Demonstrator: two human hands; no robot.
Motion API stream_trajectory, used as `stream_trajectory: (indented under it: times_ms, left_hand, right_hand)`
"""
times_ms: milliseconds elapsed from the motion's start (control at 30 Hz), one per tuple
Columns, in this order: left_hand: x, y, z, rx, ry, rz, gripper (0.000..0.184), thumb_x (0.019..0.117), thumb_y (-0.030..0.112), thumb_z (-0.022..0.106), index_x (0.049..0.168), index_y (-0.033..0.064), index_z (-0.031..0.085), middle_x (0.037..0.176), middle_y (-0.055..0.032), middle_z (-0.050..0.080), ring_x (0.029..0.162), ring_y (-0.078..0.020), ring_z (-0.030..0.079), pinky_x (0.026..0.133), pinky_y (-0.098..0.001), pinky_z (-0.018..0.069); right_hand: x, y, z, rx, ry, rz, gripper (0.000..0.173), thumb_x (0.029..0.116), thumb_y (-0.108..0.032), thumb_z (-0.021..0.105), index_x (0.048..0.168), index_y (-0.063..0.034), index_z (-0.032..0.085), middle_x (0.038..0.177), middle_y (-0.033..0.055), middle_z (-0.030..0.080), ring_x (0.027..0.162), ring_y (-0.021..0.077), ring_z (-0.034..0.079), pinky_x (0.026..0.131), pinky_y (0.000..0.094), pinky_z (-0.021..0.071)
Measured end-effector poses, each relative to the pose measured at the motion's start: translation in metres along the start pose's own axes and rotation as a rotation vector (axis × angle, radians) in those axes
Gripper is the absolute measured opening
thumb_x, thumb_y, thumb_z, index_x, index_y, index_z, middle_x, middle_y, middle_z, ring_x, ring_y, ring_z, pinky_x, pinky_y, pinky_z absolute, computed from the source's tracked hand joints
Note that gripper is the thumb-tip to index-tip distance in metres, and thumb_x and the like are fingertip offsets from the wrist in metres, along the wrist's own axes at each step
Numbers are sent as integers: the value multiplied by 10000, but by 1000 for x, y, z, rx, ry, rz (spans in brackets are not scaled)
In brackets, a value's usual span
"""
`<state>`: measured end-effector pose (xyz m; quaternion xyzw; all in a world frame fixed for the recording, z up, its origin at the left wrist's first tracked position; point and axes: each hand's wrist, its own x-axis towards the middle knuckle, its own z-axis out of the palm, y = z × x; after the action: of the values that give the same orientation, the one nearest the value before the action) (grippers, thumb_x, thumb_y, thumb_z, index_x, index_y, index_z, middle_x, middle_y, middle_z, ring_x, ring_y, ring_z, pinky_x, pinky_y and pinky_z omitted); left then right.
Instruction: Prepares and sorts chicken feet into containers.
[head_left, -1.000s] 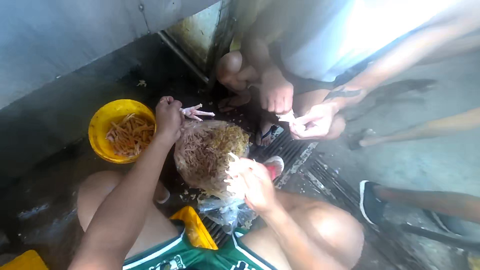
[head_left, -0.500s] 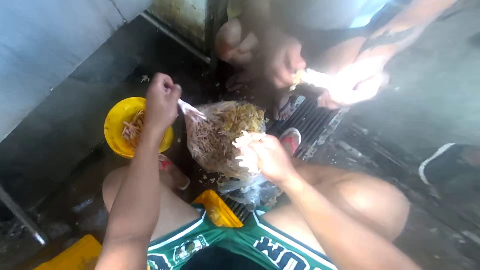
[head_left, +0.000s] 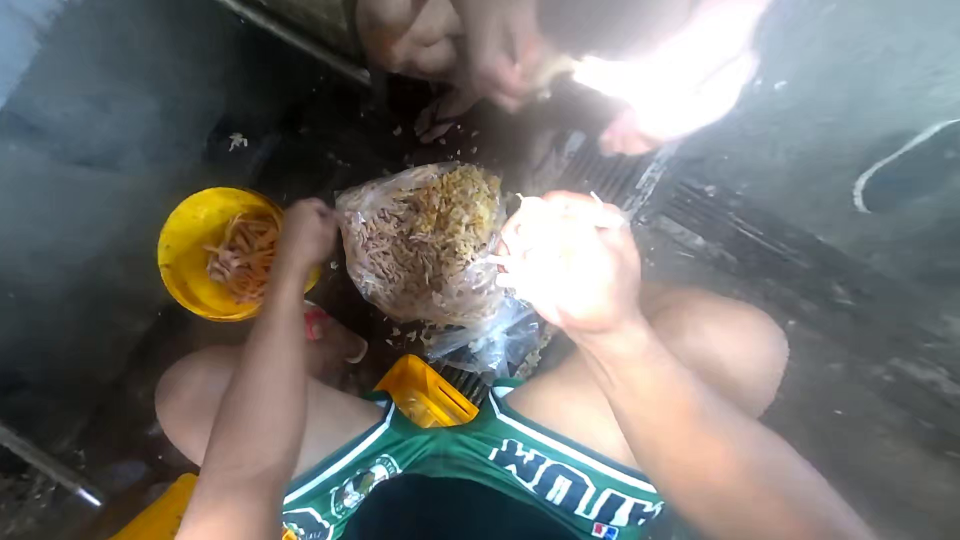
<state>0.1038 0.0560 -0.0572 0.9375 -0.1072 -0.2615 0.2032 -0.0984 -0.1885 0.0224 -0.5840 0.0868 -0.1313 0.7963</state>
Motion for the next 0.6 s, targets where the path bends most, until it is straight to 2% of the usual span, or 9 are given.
stream_trajectory:
  times_ms: [67, 133, 167, 233, 300, 367, 433, 500, 600]
  left_hand:
    - [17, 10, 51, 24, -206, 143, 314, 1047, 259, 565, 1147, -5, 703, 1131, -239, 689, 1087, -402, 665, 971, -644, 507]
    - [28, 14, 101, 4, -379, 171, 306, 1045, 247, 582, 1170, -4, 704, 1144, -238, 692, 1086, -394, 671, 971, -630, 513]
    - [34, 13, 127, 10, -430, 150, 300, 1043, 237, 577, 1188, 6, 702, 1158, -238, 690, 1092, -401, 670, 970, -630, 513]
    - [42, 4, 182, -6, -428, 45, 329, 1030, 282, 576, 1161, 12, 709, 1132, -245, 695, 1067, -411, 677, 932, -637, 528]
    - [38, 2, 225, -99, -392, -104, 417, 1046, 356, 552, 1164, -21, 686, 1145, -270, 679, 1069, -423, 665, 930, -632, 523]
    - [21, 17, 234, -212, -399, -240, 484, 1086, 373, 480, 1233, -61, 636, 1196, -294, 651, 1121, -430, 637, 977, -608, 489]
    - [7, 30, 235, -319, -368, -302, 468, 1100, 350, 465, 1222, -71, 628, 1164, -286, 653, 1087, -407, 636, 962, -568, 493]
    - [1, 49, 220, -266, -372, -355, 448, 1100, 309, 483, 1269, -86, 611, 1241, -302, 636, 1183, -418, 609, 1033, -555, 451]
    - [7, 50, 227, -269, -343, -380, 404, 1079, 272, 528, 1241, -84, 629, 1216, -295, 649, 1158, -404, 626, 1014, -544, 473]
  right_hand:
    - [2, -3, 0, 32, -3, -10, 255, 1039, -140, 423, 929, -75, 645, 766, 62, 644, 525, 148, 594, 415, 300, 517]
    - [4, -4, 1, 20, 4, -4, 250, 1028, -126, 426, 935, -59, 649, 771, 67, 653, 527, 149, 599, 416, 297, 517]
    - [5, -4, 1, 6, -1, -3, 259, 1026, -112, 419, 963, -40, 660, 767, 68, 650, 528, 145, 589, 421, 293, 510]
    - [7, -6, -1, -57, -15, 18, 310, 1023, -88, 392, 1110, 11, 672, 753, 71, 637, 521, 138, 569, 420, 290, 501]
    - [9, -8, -4, -111, -14, 65, 360, 996, -58, 380, 1221, -2, 656, 797, 65, 625, 540, 125, 561, 443, 282, 514]
    - [10, -8, -8, -149, -9, 82, 348, 956, -29, 396, 1170, -29, 670, 865, 67, 658, 553, 118, 574, 451, 276, 523]
    - [14, -6, -11, -165, -42, 40, 283, 954, -37, 406, 1015, -46, 683, 821, 50, 636, 542, 113, 563, 443, 278, 517]
    - [19, -7, -12, -163, -63, 34, 246, 944, -63, 418, 923, -79, 663, 800, 32, 618, 564, 114, 569, 470, 284, 524]
    - [26, -7, -13, -133, -32, 69, 220, 907, -79, 422, 876, -96, 639, 767, 23, 604, 556, 117, 566, 466, 281, 513]
